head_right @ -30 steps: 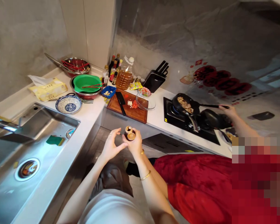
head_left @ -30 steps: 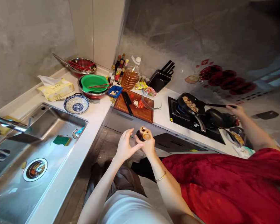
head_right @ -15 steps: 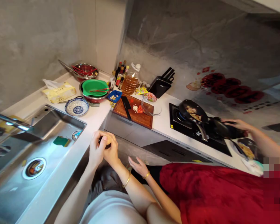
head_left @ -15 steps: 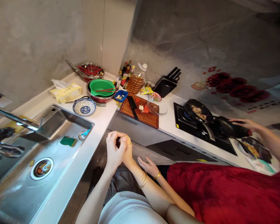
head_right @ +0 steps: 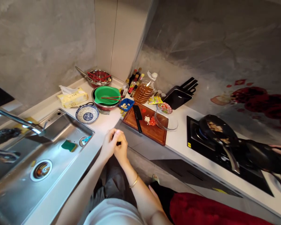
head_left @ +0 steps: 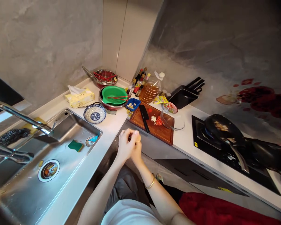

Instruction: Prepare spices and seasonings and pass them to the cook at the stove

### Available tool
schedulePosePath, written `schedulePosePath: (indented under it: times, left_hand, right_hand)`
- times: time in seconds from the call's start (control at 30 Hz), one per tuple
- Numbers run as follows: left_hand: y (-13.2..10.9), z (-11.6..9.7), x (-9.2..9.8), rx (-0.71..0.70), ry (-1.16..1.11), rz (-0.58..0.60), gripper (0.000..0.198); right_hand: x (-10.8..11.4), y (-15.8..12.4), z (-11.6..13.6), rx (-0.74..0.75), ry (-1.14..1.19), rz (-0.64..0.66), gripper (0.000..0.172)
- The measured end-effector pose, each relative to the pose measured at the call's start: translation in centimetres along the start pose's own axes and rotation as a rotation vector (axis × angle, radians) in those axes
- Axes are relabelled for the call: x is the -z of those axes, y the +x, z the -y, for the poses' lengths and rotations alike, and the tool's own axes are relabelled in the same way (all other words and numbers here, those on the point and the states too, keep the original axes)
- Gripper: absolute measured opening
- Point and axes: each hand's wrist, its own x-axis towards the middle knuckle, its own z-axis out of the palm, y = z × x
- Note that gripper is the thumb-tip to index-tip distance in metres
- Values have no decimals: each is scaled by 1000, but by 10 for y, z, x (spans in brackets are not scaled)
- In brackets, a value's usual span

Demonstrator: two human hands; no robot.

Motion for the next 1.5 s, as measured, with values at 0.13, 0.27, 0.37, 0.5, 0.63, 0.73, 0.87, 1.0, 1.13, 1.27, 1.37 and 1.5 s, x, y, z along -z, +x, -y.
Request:
schedulePosePath:
  times: [0.13,0.27,0.37,0.5,0.63,0.73,0.87,1.0,1.13,1.27,1.37,1.5]
  left_hand:
    - [55,16,-7,-45,-160,-50,42]
    - [103,45,-13,66,-187,-198,49]
    - [127,68,-23,154,-229,-332,48]
    - [149,85,-38,199,-256,-478,44]
    - [169,81,-48,206,-169,-524,41]
    - [182,76,-52,203,-82,-520,38]
    - [193,74,-57,217,-50,-546,36]
    - [197,75,-64,239,-45,-564,35]
    - [204,76,-71,231,-45,-550,34]
    - [209,76,-78,217,-46,-539,36]
    - [211,76,-81,223,-25,-529,37]
    - [211,75,-84,229,-7,-532,36]
  right_hand:
    - [16,99,-8,53,52,-89,24]
    - [41,229,-31,129,60,-165,30]
    - [53,326,-61,171,12,-176,38]
    - [52,423,-109,167,-115,-144,48]
    - [39,472,-152,89,-203,-58,47]
    - [30,485,-175,36,-296,-25,41]
    - [23,494,-193,2,-368,-5,34]
    - [18,506,-197,16,-371,12,29]
    - [17,521,-192,16,-381,3,26]
    - [15,535,-185,-2,-380,-4,25]
    - [10,544,-180,-16,-366,5,27]
    - [1,560,-171,-32,-345,-6,30]
